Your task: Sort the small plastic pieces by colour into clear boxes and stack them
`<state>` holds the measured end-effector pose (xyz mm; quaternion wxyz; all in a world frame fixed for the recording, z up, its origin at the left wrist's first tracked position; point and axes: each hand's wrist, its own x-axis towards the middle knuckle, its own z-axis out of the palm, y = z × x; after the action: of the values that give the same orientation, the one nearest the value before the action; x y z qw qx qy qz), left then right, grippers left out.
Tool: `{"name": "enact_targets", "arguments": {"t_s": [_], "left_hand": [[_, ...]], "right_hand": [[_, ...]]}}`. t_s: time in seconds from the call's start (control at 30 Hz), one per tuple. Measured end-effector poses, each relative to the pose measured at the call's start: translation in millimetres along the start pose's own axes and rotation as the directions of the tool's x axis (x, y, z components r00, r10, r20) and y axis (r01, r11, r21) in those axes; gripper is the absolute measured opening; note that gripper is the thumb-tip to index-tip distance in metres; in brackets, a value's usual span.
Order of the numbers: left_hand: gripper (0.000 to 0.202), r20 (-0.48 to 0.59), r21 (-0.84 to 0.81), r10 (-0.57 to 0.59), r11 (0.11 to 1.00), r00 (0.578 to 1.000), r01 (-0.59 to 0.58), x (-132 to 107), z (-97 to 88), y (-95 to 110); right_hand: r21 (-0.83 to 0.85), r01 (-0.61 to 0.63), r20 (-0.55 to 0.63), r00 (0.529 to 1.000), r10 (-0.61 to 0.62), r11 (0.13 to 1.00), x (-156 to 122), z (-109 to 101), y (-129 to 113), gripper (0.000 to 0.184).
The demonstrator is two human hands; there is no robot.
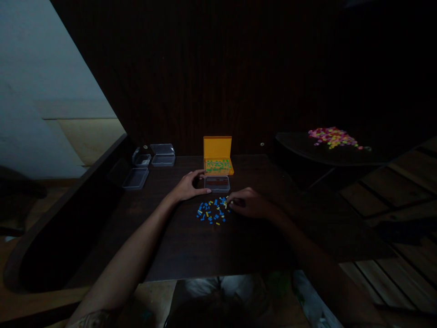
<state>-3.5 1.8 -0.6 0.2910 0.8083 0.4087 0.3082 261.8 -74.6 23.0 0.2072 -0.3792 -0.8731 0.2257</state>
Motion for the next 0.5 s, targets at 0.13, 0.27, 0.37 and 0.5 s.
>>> {"name": "enact_targets", "arguments": {"t_s": [0.13, 0.27, 0.37, 0.5], "left_hand": [[0.078, -0.002, 0.001, -0.006, 1.0, 1.0, 0.006, -0.2, 0.5, -0.4], [0.076, -0.007, 0.013, -0.002, 1.0, 1.0, 0.002, -0.3, 0.7, -1.1], [0.077, -0.011, 0.021, 0.0, 1.0, 1.0, 0.0, -0.1, 0.9, -1.5], [0.077, -0.005, 0.012, 0.002, 1.0, 1.0, -0.002, -0.3, 0.9, -0.8]], "right_hand": [[-0.015, 0.035, 0.097, 0.995, -0.033, 0.999, 5.2, 11.8, -14.6, 0.02], [-0.04, 0.039, 0.141, 0.989, -0.033, 0.998, 5.8, 13.9, -17.9, 0.019], [-0.057, 0.035, 0.126, 0.992, -0.028, 0.998, 3.7, 11.6, -14.9, 0.018], [-0.039, 0.024, 0.133, 0.991, -0.019, 0.999, 2.6, 10.7, -18.3, 0.019]]}}
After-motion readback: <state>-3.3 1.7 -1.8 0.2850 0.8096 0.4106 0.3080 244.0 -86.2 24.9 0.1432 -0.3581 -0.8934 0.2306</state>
